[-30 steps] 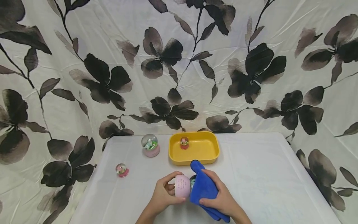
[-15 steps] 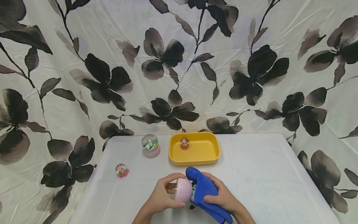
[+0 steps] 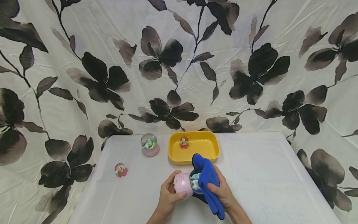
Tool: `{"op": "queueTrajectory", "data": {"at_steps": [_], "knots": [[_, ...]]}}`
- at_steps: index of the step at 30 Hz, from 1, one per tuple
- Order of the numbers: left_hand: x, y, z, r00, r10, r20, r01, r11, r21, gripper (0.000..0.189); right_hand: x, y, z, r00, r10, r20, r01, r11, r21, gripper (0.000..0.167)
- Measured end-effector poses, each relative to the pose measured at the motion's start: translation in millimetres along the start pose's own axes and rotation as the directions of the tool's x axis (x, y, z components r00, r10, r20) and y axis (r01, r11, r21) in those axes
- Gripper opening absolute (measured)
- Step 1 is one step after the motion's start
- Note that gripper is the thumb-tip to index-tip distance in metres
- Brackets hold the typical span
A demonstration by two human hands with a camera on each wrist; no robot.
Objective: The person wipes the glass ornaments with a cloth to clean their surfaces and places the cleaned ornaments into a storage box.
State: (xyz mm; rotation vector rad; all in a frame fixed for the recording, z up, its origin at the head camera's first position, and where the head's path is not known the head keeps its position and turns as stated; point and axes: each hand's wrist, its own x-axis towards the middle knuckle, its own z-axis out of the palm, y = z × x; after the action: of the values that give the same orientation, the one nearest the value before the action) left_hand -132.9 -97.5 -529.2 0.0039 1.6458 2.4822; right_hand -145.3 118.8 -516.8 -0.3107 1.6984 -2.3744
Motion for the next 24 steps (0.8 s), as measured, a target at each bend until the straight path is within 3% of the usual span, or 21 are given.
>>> {"op": "queueTrajectory", "data": {"at_steps": [3,7,10,12,15,19,21,24], "knots": [[-1.7,-6.5,9.3,0.991,-0.050,-0.123,0.048,0.999,-0.018,0.073,0.7,2,4,0.994,0.003,-0.108,-0.010,0.998,-0.065,0.071],[-1.4,-14.2,21.3,0.953,-0.108,-0.283,0.109,0.994,-0.014,0.080,2.3,8,10,0.972,0.007,-0.234,-0.049,0.983,-0.175,0.073],[-1.1,-18.7,28.5,0.927,-0.100,-0.362,0.116,0.993,0.022,0.081,3.9,16,15,0.950,0.003,-0.314,-0.091,0.960,-0.266,0.077],[-1.5,-20.3,31.2,0.925,-0.064,-0.375,0.092,0.994,0.058,0.081,4.1,20,17,0.935,-0.011,-0.354,-0.108,0.943,-0.316,0.080],[-1.8,-19.7,29.6,0.948,0.018,-0.317,0.025,0.991,0.130,0.081,2.4,24,20,0.923,-0.035,-0.383,-0.124,0.915,-0.385,0.083],[0.0,-15.2,15.8,0.982,0.114,-0.153,-0.070,0.961,0.268,0.080,-0.6,22,20,0.934,-0.031,-0.356,-0.141,0.884,-0.445,0.083],[2.5,-10.9,6.5,0.986,0.145,-0.077,-0.107,0.922,0.372,0.078,-0.8,20,18,0.946,-0.011,-0.324,-0.146,0.877,-0.457,0.081],[7.1,-2.0,-7.2,0.986,0.162,0.023,-0.150,0.838,0.525,0.075,-0.6,17,14,0.961,0.033,-0.275,-0.166,0.863,-0.477,0.081]]}}
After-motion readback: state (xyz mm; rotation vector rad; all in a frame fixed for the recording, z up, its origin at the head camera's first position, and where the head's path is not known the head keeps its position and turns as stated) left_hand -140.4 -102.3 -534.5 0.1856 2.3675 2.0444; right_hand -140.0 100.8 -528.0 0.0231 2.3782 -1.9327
